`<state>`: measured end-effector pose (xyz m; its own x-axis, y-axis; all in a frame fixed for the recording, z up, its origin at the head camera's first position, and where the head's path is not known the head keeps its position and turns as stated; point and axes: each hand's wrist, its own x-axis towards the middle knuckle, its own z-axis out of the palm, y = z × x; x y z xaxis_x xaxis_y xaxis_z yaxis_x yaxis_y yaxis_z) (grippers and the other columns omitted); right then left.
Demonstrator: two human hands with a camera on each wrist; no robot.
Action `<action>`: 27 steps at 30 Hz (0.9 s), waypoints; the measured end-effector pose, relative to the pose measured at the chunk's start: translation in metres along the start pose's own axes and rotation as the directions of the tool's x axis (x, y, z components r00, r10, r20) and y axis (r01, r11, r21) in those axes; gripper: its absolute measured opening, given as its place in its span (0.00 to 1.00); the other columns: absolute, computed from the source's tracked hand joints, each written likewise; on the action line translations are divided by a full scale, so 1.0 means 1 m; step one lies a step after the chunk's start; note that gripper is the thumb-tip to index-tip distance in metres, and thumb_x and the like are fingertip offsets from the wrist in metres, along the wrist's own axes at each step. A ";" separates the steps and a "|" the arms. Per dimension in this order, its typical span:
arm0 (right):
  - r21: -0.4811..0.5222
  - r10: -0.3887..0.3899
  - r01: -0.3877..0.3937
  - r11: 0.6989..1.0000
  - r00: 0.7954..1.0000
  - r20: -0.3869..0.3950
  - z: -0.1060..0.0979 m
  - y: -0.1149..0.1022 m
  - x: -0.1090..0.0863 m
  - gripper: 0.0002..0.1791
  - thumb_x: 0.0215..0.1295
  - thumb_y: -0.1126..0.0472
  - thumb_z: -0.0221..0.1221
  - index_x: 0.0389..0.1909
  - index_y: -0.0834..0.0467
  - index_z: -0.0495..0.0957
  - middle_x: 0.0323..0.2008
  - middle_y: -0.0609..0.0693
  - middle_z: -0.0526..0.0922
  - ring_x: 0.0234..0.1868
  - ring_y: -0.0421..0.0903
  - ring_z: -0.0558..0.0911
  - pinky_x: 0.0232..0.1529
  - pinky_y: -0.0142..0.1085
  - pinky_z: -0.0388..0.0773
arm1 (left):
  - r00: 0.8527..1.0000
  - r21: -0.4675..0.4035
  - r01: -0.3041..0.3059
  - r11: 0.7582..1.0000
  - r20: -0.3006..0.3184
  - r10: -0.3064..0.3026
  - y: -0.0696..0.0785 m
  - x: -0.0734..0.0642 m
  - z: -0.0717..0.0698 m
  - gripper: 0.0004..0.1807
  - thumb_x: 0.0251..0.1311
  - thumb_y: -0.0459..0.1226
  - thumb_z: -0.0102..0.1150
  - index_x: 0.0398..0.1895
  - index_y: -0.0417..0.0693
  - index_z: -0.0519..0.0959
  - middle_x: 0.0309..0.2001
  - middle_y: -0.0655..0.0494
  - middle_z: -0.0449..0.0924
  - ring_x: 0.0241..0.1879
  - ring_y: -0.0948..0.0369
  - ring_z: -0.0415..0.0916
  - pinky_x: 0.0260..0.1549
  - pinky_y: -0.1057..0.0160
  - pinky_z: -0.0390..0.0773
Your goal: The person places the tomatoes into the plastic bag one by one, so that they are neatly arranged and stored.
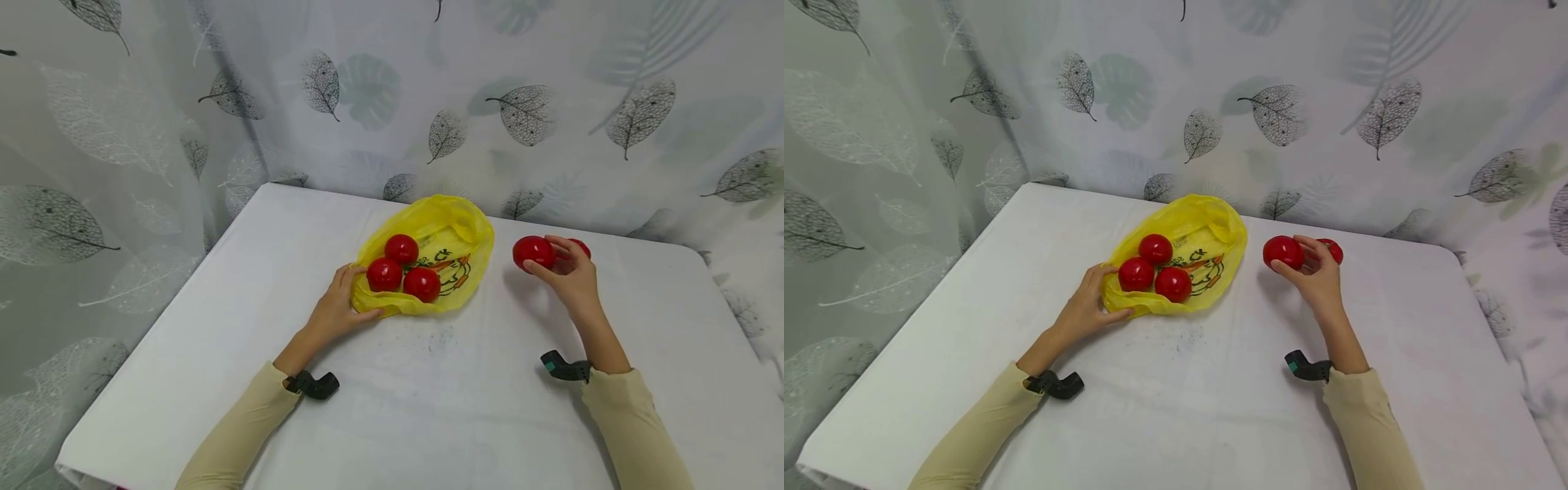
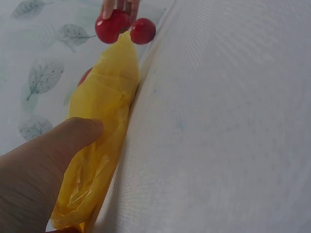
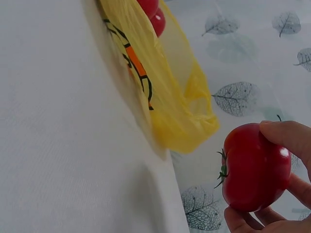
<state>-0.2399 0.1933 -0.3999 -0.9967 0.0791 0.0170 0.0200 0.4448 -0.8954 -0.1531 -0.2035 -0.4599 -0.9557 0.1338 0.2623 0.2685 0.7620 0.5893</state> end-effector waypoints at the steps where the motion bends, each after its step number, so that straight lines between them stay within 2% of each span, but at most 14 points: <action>1: 0.003 -0.004 0.004 1.000 1.000 0.002 0.001 -0.002 0.000 0.39 0.59 0.45 0.66 0.70 0.47 0.64 0.69 0.57 0.65 0.65 0.56 0.67 0.61 0.46 0.73 | 1.000 -0.002 -0.002 1.000 -0.001 0.002 0.000 0.000 0.000 0.46 0.47 0.50 0.75 0.65 0.47 0.60 0.67 0.40 0.59 0.64 0.44 0.66 0.58 0.46 0.74; 16: 0.062 -0.087 0.082 0.995 0.993 0.082 0.021 -0.014 -0.003 0.38 0.59 0.49 0.67 0.69 0.49 0.66 0.66 0.56 0.68 0.61 0.53 0.72 0.56 0.32 0.76 | 1.000 -0.009 0.015 1.000 0.010 -0.015 0.003 -0.001 -0.002 0.46 0.47 0.50 0.75 0.66 0.47 0.60 0.68 0.40 0.58 0.65 0.45 0.65 0.59 0.46 0.73; 27: 0.111 -0.157 0.137 0.984 0.967 0.199 0.046 -0.021 -0.006 0.37 0.60 0.53 0.68 0.69 0.54 0.65 0.65 0.57 0.69 0.61 0.56 0.73 0.52 0.26 0.76 | 1.000 -0.006 0.009 1.000 0.005 -0.009 0.003 0.000 0.000 0.45 0.48 0.50 0.75 0.65 0.47 0.61 0.67 0.40 0.59 0.65 0.45 0.65 0.59 0.46 0.72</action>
<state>-0.2383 0.1430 -0.4018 -0.9829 -0.1710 0.0682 -0.1252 0.3493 -0.9286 -0.1522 -0.2014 -0.4578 -0.9586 0.1306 0.2531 0.2608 0.7596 0.5958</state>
